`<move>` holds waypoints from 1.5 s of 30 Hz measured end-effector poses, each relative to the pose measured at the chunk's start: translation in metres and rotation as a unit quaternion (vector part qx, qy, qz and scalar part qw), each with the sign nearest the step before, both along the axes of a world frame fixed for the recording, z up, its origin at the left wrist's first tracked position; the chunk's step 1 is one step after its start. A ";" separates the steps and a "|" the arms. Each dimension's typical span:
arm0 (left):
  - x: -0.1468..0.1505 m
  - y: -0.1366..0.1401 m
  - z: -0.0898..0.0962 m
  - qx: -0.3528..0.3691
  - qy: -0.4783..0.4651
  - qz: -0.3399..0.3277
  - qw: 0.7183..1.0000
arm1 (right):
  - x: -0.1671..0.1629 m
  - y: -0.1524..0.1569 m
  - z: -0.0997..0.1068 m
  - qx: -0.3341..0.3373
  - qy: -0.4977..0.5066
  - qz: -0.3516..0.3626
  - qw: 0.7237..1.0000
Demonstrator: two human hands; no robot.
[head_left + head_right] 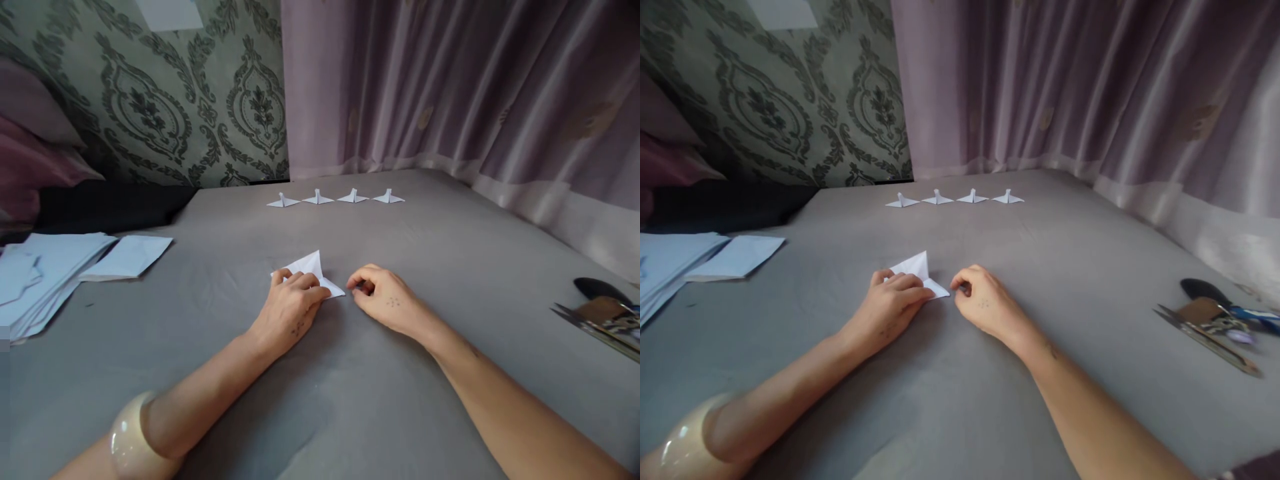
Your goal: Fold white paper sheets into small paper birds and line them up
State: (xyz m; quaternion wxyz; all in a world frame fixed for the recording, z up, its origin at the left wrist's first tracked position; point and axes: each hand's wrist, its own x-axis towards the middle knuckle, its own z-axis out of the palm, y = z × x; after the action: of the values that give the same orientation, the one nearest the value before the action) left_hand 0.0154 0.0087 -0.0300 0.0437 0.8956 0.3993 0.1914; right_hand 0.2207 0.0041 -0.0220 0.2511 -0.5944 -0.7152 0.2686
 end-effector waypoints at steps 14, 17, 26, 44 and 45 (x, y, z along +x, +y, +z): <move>-0.002 -0.002 0.000 0.007 -0.026 0.010 1.000 | -0.008 -0.009 0.000 0.043 -0.053 0.028 0.997; -0.002 -0.001 -0.001 0.010 -0.029 0.014 0.999 | -0.009 -0.010 -0.001 0.059 -0.079 0.029 0.995; -0.002 -0.001 -0.001 0.003 -0.032 0.012 0.999 | -0.014 -0.011 -0.002 0.102 -0.160 0.042 0.981; -0.002 -0.003 -0.002 0.056 0.069 -0.034 0.995 | -0.002 0.006 -0.005 -0.005 -0.020 0.039 0.999; -0.002 -0.003 -0.003 0.058 0.071 -0.033 0.995 | -0.003 0.006 -0.004 0.000 -0.024 0.034 0.999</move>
State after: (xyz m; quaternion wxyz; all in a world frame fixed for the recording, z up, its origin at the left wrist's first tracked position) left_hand 0.0134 0.0054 -0.0325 -0.0308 0.9206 0.3597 0.1489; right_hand 0.2175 0.0099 -0.0263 0.2247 -0.5757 -0.7411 0.2625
